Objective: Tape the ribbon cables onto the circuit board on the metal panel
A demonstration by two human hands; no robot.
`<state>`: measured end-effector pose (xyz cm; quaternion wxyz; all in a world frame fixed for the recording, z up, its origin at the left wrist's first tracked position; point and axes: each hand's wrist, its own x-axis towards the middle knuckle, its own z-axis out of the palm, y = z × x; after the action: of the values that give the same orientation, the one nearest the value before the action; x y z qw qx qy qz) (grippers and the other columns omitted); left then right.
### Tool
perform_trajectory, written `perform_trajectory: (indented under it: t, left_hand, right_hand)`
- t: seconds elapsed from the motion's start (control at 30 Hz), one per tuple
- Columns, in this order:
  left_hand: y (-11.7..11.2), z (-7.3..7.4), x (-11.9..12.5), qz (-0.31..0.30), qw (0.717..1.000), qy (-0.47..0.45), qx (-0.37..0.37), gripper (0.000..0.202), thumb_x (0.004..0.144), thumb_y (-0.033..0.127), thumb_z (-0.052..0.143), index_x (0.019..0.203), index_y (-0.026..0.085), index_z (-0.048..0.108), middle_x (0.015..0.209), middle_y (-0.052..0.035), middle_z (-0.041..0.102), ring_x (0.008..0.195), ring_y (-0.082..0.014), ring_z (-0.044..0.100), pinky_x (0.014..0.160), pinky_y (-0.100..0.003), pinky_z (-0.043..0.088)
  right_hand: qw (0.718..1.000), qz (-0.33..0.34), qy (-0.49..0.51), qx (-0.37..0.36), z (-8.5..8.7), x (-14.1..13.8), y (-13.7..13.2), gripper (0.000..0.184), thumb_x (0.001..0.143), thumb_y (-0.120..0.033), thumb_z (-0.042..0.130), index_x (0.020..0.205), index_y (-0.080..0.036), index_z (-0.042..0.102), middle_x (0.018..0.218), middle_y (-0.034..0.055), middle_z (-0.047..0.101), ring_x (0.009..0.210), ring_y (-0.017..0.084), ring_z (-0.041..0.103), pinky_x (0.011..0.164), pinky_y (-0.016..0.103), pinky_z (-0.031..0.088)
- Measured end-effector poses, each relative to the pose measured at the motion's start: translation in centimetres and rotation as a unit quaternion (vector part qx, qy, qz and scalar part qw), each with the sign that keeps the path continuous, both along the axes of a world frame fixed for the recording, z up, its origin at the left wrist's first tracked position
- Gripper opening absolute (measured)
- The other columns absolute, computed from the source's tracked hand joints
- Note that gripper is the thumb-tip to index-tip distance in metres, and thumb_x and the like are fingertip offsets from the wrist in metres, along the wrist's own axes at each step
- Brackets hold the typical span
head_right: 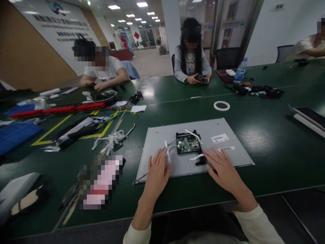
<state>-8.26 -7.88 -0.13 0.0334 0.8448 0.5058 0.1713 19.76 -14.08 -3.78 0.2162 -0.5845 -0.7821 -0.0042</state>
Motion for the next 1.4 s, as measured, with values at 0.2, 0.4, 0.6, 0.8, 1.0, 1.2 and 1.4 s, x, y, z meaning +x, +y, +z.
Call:
perform_trajectory:
  t: [0.2, 0.4, 0.6, 0.8, 1.0, 1.2, 1.4]
  left_hand:
    - [0.0, -0.2, -0.4, -0.002, 1.000, 0.008, -0.021, 0.048, 0.094, 0.021, 0.033, 0.141, 0.017, 0.028, 0.144, -0.0116, 0.041, 0.139, -0.0239, 0.027, 0.112, -0.056, 0.019]
    - [-0.1, -0.4, -0.6, 0.012, 1.000, 0.008, -0.022, 0.048, 0.094, 0.021, 0.033, 0.141, 0.018, 0.029, 0.145, -0.0111, 0.040, 0.140, -0.0245, 0.025, 0.112, -0.055, 0.021]
    - [-1.0, 0.9, 1.1, 0.025, 1.000, 0.001, 0.012, 0.043, 0.094, 0.019, 0.033, 0.136, 0.018, 0.038, 0.144, -0.0105, 0.041, 0.139, -0.0247, 0.026, 0.113, -0.055, 0.020]
    - [-5.3, 1.3, 9.1, -0.056, 0.997, -0.040, 0.016, 0.046, 0.095, 0.030, 0.032, 0.139, 0.016, 0.037, 0.148, -0.0074, 0.037, 0.140, -0.0195, 0.027, 0.116, -0.045, 0.024]
    - [-6.7, -1.6, 13.7, 0.038, 0.998, -0.045, 0.007, 0.048, 0.094, 0.036, 0.037, 0.135, 0.011, 0.042, 0.143, -0.0135, 0.043, 0.133, -0.0260, 0.038, 0.109, -0.054, 0.030]
    - [-6.3, -2.1, 13.3, 0.040, 0.998, -0.044, 0.012, 0.045, 0.094, 0.035, 0.039, 0.130, 0.011, 0.047, 0.137, -0.0147, 0.050, 0.128, -0.0266, 0.044, 0.108, -0.055, 0.030]
    - [-6.3, -1.9, 13.0, 0.029, 0.998, -0.049, 0.005, 0.045, 0.094, 0.032, 0.039, 0.134, 0.012, 0.042, 0.136, -0.0125, 0.051, 0.128, -0.0247, 0.044, 0.108, -0.054, 0.031]
  right_hand:
    - [0.994, -0.019, -0.084, -0.067, 0.4, -1.3, -0.9, 0.067, 0.091, -0.048, 0.039, 0.149, -0.021, 0.019, 0.150, 0.0068, 0.030, 0.140, 0.028, 0.023, 0.109, 0.057, 0.023]
    - [0.994, -0.024, -0.092, -0.058, -0.3, -1.1, -1.1, 0.067, 0.093, -0.045, 0.037, 0.150, -0.023, 0.012, 0.150, 0.0048, 0.030, 0.140, 0.026, 0.022, 0.110, 0.055, 0.023]
    - [0.996, -0.035, -0.064, -0.042, -0.7, -0.7, -1.1, 0.065, 0.093, -0.043, 0.037, 0.150, -0.021, 0.015, 0.151, 0.0070, 0.028, 0.140, 0.026, 0.022, 0.110, 0.054, 0.024]
    - [0.999, -0.013, -0.033, -0.007, -1.6, -0.3, -1.3, 0.064, 0.093, -0.033, 0.037, 0.150, -0.017, 0.013, 0.148, 0.0101, 0.034, 0.139, 0.022, 0.027, 0.110, 0.046, 0.030]
    - [0.998, -0.001, -0.054, -0.029, -1.5, -0.1, -1.1, 0.064, 0.088, -0.022, 0.036, 0.149, -0.018, 0.018, 0.150, 0.0073, 0.030, 0.139, 0.021, 0.026, 0.111, 0.047, 0.029]
    - [0.998, -0.014, -0.054, -0.040, -1.2, -0.2, -1.0, 0.058, 0.089, -0.020, 0.033, 0.146, -0.017, 0.027, 0.150, 0.0054, 0.030, 0.139, 0.018, 0.025, 0.112, 0.045, 0.028]
    - [0.997, -0.016, -0.052, -0.045, -1.3, -0.1, -1.0, 0.054, 0.091, -0.029, 0.035, 0.143, -0.015, 0.033, 0.149, 0.0059, 0.032, 0.139, 0.019, 0.027, 0.113, 0.044, 0.027]
